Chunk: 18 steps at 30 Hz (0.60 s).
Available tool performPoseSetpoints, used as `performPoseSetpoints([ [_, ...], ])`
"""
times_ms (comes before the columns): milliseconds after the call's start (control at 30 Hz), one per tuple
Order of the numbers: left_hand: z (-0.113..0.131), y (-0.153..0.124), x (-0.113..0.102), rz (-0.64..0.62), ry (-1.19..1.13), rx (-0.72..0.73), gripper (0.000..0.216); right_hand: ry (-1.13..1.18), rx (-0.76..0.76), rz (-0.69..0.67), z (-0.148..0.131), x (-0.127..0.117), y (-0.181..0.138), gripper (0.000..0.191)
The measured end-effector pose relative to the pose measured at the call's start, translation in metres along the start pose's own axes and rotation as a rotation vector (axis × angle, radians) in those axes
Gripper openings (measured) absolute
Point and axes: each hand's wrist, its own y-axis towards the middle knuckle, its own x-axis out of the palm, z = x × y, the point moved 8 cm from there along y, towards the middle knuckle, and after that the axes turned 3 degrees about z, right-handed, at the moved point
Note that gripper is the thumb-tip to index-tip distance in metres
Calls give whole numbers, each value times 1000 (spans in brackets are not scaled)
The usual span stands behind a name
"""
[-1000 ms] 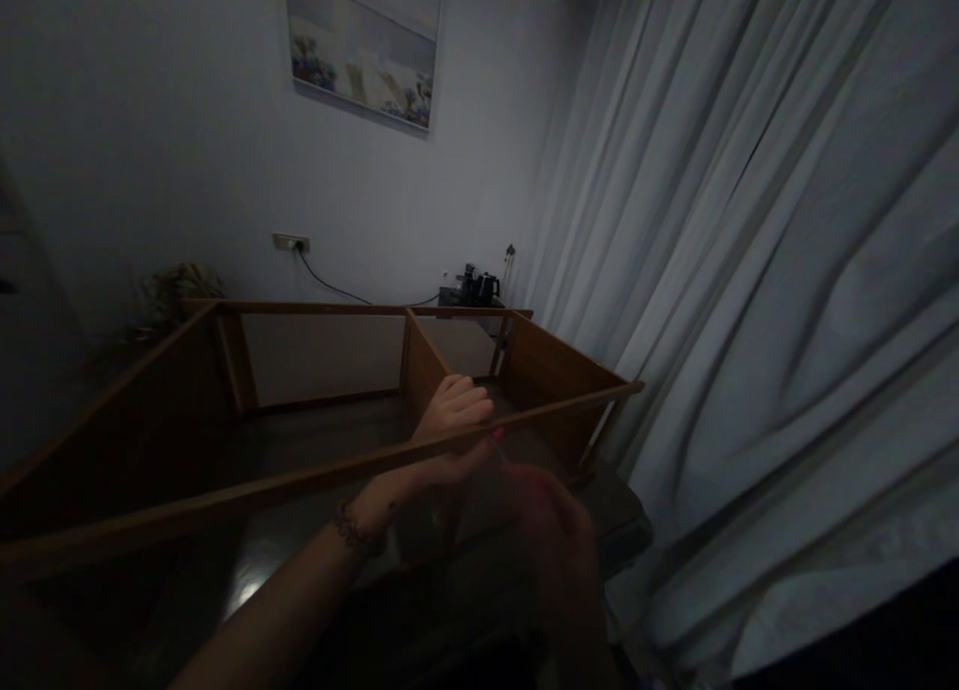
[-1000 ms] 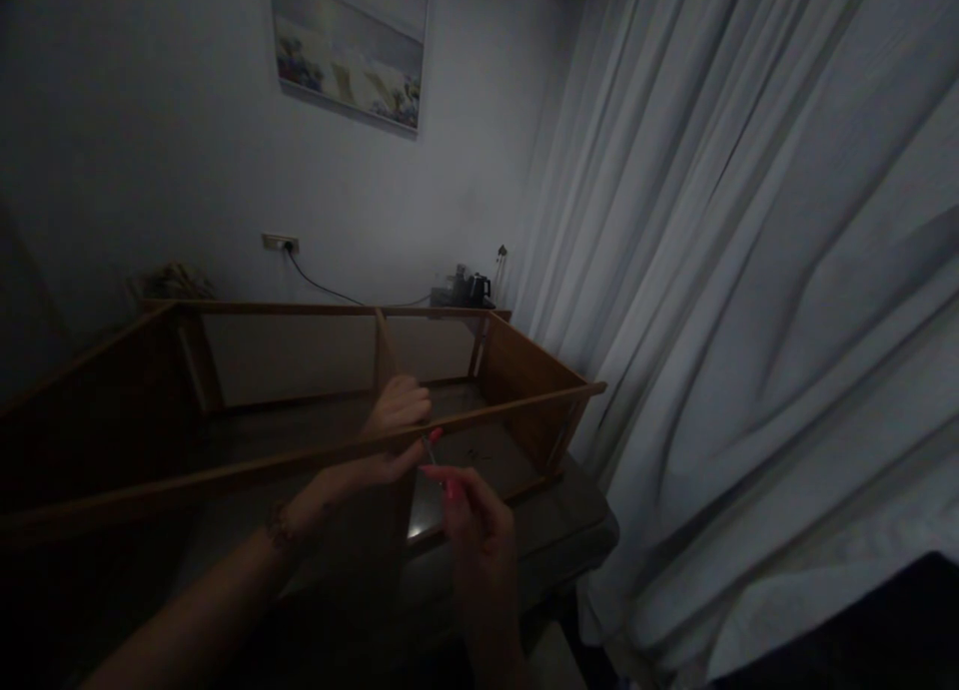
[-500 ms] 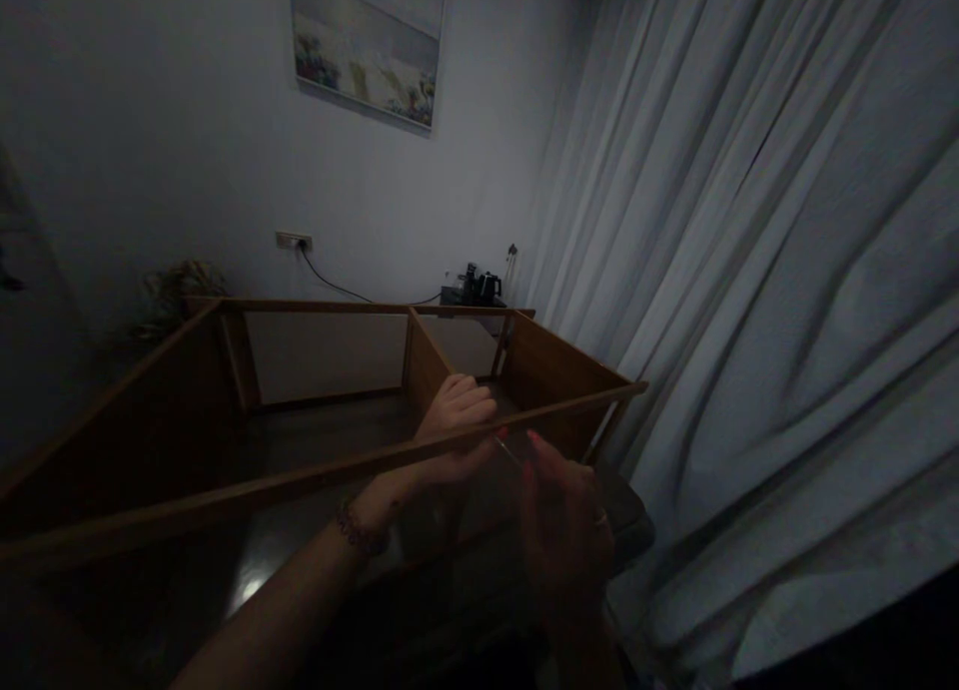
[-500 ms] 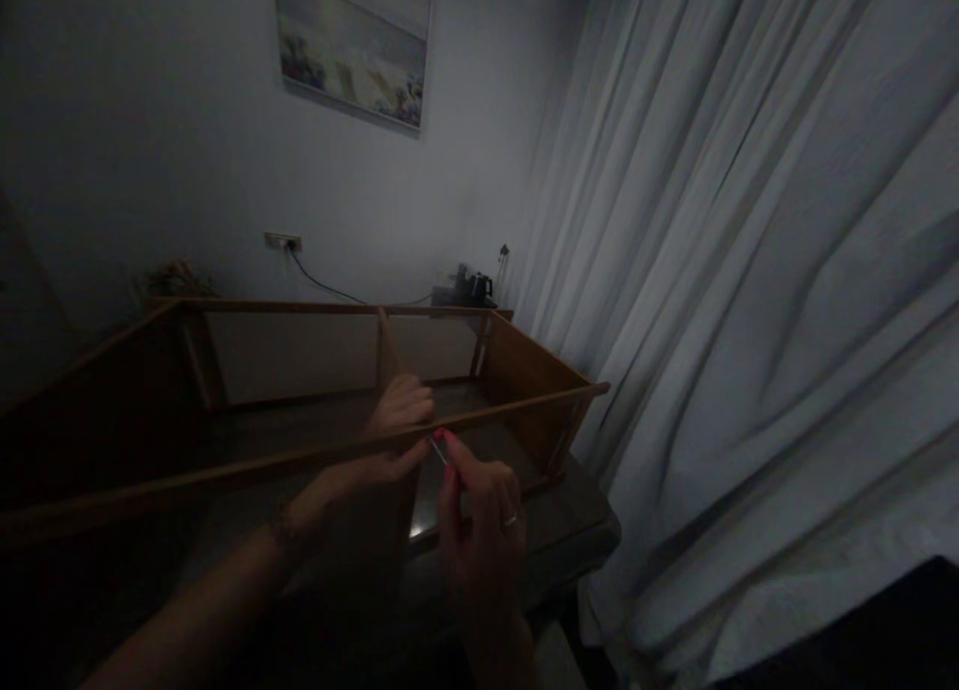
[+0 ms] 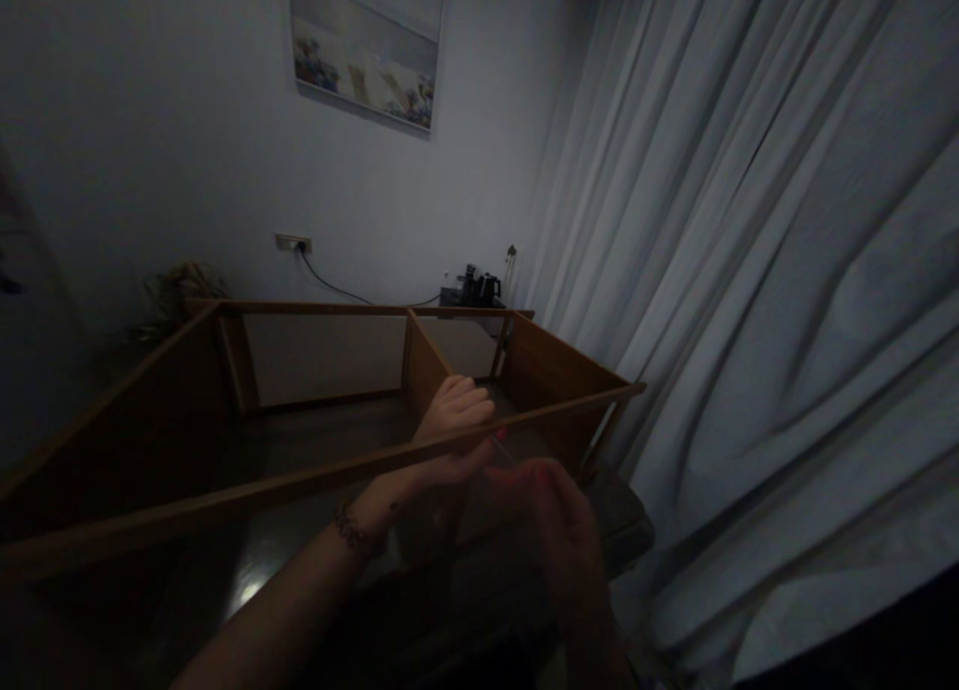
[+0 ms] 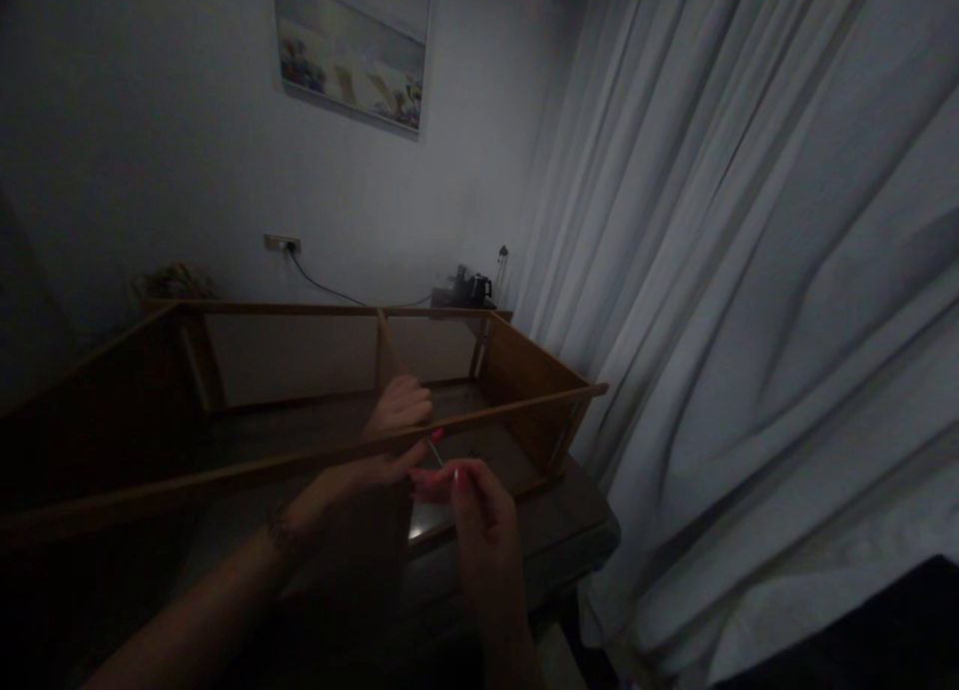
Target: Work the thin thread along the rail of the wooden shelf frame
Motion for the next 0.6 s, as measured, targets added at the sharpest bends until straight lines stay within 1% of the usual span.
performPoseSetpoints([
  [100, 0, 1, -2, 16, -9, -1, 25, -24, -52, 29, -6, -2, 1, 33],
  [167, 0, 1, -1, 14, -13, -4, 25, -99, -83, 17, -12, -1, 2, 35],
  [233, -1, 0, -1, 11, -12, -10, 25, -144, -81, -11, -15, 1, 3, 35],
  [300, -1, 0, 0, 11, -10, -15, 25, -135, -59, -28, -16, 1, 4, 31],
  [400, -1, 0, 0, 8, -25, -13, 24, -90, -20, -38, -16, 0, 4, 15],
  [433, 0, 0, 0, 3, -27, -8, 24, -84, -12, -33, -16, 0, 3, 14],
  [500, 1, 1, -1, 0, -24, 5, 24, -96, -6, -9, -16, -2, 0, 22],
  [533, 1, 1, -1, 0, -21, 11, 24, -112, -8, 10, -16, -4, -2, 23],
  [600, 1, 0, -1, 3, -18, 17, 23, -146, -21, 47, -16, -6, -6, 18],
])
